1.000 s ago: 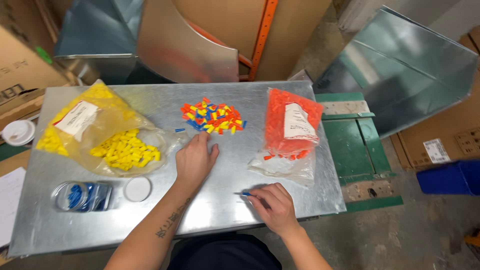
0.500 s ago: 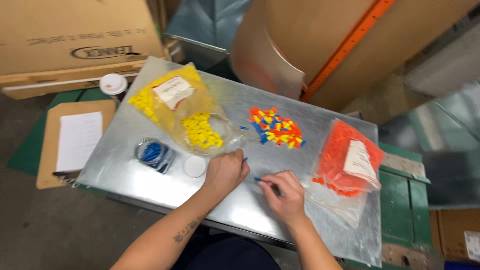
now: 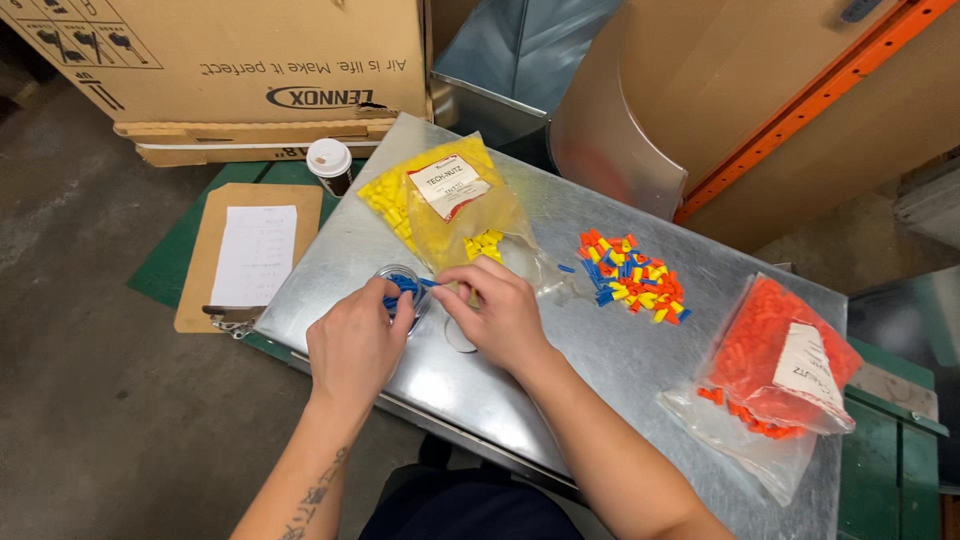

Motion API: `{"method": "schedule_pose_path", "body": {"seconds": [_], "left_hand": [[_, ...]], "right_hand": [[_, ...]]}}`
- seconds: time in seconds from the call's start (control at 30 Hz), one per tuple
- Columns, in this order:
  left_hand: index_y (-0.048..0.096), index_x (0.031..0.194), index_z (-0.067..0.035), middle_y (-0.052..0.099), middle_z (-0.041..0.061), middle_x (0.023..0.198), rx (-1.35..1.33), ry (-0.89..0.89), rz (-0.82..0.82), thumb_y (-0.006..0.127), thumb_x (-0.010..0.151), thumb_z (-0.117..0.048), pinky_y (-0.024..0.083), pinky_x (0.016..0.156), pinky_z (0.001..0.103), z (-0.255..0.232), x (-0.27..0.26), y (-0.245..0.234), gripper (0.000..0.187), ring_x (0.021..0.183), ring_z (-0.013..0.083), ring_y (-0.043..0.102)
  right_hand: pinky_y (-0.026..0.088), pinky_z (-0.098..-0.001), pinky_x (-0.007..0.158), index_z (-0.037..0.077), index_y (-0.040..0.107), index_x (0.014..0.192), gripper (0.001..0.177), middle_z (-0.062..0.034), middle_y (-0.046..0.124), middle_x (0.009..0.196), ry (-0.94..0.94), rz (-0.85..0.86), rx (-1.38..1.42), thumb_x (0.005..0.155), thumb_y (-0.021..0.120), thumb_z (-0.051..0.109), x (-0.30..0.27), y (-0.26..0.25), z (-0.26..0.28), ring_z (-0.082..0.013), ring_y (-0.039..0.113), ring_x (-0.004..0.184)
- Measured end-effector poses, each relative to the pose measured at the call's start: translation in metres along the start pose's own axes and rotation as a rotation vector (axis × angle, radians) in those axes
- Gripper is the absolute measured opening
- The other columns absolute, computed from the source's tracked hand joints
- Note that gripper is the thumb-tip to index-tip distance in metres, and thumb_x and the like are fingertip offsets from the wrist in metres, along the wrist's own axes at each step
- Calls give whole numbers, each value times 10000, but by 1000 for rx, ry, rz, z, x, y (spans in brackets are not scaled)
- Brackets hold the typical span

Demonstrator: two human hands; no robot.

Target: The person sorts small colored plastic parts on a metal table, separating yellow, blue, and orange pieces into their respective bags and a small container. The person repeatedly picks up mixed pieces, identifies their color, and places them into the correct container.

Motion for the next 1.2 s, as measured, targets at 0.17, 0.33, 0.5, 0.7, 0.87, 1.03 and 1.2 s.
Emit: {"method": "schedule_pose_path", "body": {"seconds": [0.17, 0.33, 0.5, 0.7, 0.87, 1.03, 1.2], "left_hand": [[660, 763, -207, 586, -17, 508, -210, 76, -107, 735, 942, -268, 554, 567, 337, -6, -18, -23, 204, 579, 232, 676], [567, 669, -237, 526, -47, 501, -281, 295, -92, 776, 876, -321, 544, 557, 308, -37, -29, 18, 306, 597, 202, 661], [580, 769, -206, 564, -18, 639, -268, 536, -40, 746, 810, -189, 574, 612, 347, -108, -21, 62, 172, 710, 205, 699], [672, 1057, -154, 660, 60, 936, -151, 776, 125, 697, 880, -235, 611, 812, 405, -201, 22, 126, 197, 984, 270, 703], [753, 886, -118, 708, 46, 815, 111, 799, 146, 653, 842, -158, 627, 672, 406, -236, 78, 225, 116, 817, 262, 757], [821, 883, -111, 783, 111, 801, 281, 741, 330, 615, 888, -105, 632, 697, 476, -233, 98, 281, 206, 847, 319, 796], [824, 849, -126, 797, 120, 800, 315, 686, 399, 605, 890, -105, 632, 688, 485, -229, 100, 288, 225, 848, 326, 806]], "right_hand": [[575, -542, 706, 92, 778, 967, 71, -131, 655, 742, 104, 303, -198, 909, 764, 131, 9, 46, -8, -403, 680, 742], [595, -409, 714, 183, 801, 1035, 112, -32, 646, 747, 66, 153, -235, 925, 784, 192, -15, 11, -34, -294, 697, 739], [599, -341, 725, 249, 798, 994, 79, 45, 667, 737, 245, -12, -432, 923, 777, 221, -56, -89, -101, -188, 688, 706], [591, -398, 864, 208, 777, 1145, 236, -22, 694, 950, 558, 356, -894, 924, 693, 204, -95, -147, -184, -235, 724, 970], [583, -410, 919, 184, 734, 1172, 224, -50, 676, 1040, 479, 525, -940, 959, 666, 199, -86, -152, -189, -261, 711, 1066], [579, -394, 906, 183, 751, 1183, 234, -51, 690, 1034, 433, 612, -929, 953, 709, 190, -82, -147, -191, -247, 714, 1047], [584, -393, 870, 165, 764, 1113, 186, -68, 683, 986, 361, 664, -916, 943, 731, 233, -76, -138, -191, -255, 715, 1004]]}}
Point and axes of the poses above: each hand's wrist, its own x-axis towards the middle knuckle, its own y-axis out of the palm, z = x × y, the point moved 9 cm from there along x, towards the middle knuckle
